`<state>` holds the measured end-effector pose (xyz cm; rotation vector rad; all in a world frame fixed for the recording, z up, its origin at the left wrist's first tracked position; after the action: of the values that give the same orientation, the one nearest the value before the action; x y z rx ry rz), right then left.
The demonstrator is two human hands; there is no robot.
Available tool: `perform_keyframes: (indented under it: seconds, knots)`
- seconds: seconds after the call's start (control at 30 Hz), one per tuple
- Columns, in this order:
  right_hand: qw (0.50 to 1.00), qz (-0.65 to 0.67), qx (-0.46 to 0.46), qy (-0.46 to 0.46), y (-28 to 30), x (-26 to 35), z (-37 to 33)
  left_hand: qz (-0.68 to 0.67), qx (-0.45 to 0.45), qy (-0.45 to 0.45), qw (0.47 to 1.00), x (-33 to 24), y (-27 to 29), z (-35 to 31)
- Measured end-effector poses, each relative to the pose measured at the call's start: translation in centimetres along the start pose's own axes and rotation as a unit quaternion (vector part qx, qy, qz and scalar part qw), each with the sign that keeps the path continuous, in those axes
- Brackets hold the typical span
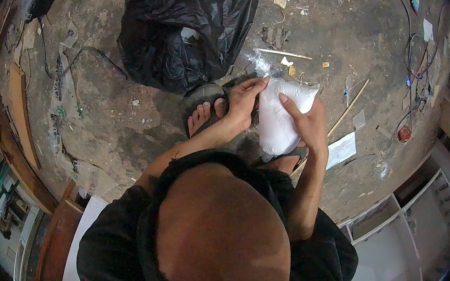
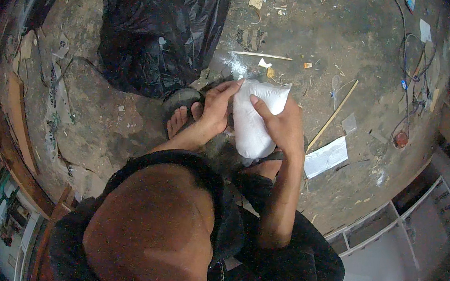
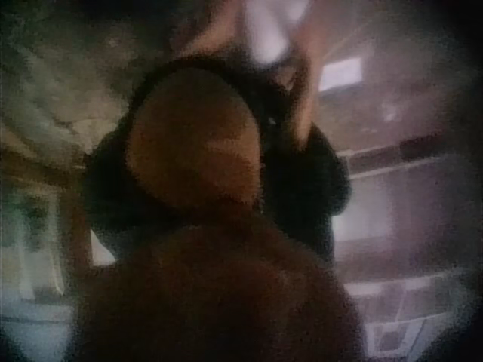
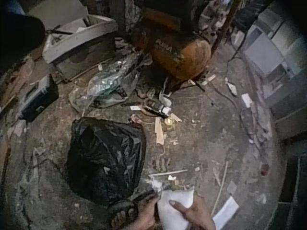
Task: The person removes a bag of white powder from a trash bag, scoops some onto a small rectangular plate, and then places the powder back into the bag.
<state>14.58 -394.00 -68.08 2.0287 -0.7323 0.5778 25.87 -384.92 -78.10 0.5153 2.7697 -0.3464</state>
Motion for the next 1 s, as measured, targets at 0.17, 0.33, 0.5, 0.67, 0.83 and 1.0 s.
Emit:
perform_keyframes:
  seconds: [0.17, 0.33, 0.5, 0.67, 0.83, 1.0]
  knots:
    - [1.0, 0.015, -0.002, 0.003, 0.0, -0.1, 0.0, -0.001, 0.002, -0.012, 1.0, 0.6, 0.4, 0.5]
    - [1.0, 0.019, 0.003, -0.005, 0.0, 0.0, 0.0, 0.022, 0.008, -0.064, 0.998, 0.9, 0.3, 0.7]
    - [1.0, 0.018, 0.002, -0.007, 0.1, -0.3, 0.0, 0.036, -0.003, -0.063, 0.997, 0.5, 0.2, 0.0]
    - [1.0, 0.003, -0.019, 0.003, 0.1, -0.5, 0.1, 0.041, 0.0, -0.072, 0.997, 0.2, 0.1, -0.1]
    - [1.0, 0.006, -0.017, 0.0, 0.1, 0.1, 0.0, 0.021, 0.0, -0.056, 0.998, 0.8, 0.4, 0.7]
    - [1.0, -0.005, -0.019, 0.002, 0.2, -0.2, 0.0, 0.045, 0.037, -0.054, 0.997, 0.6, 0.6, 0.7]
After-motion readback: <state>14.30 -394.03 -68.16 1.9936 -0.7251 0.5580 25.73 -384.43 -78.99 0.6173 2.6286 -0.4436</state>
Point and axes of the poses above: each hand's wrist, its own z-axis towards the middle knuckle, its own y-axis out of the back of the hand, x = y × z, the point moved 1 cm from there along z, towards the middle knuckle, and after that the axes turned 14 degrees about -x, right-handed, at the moved point
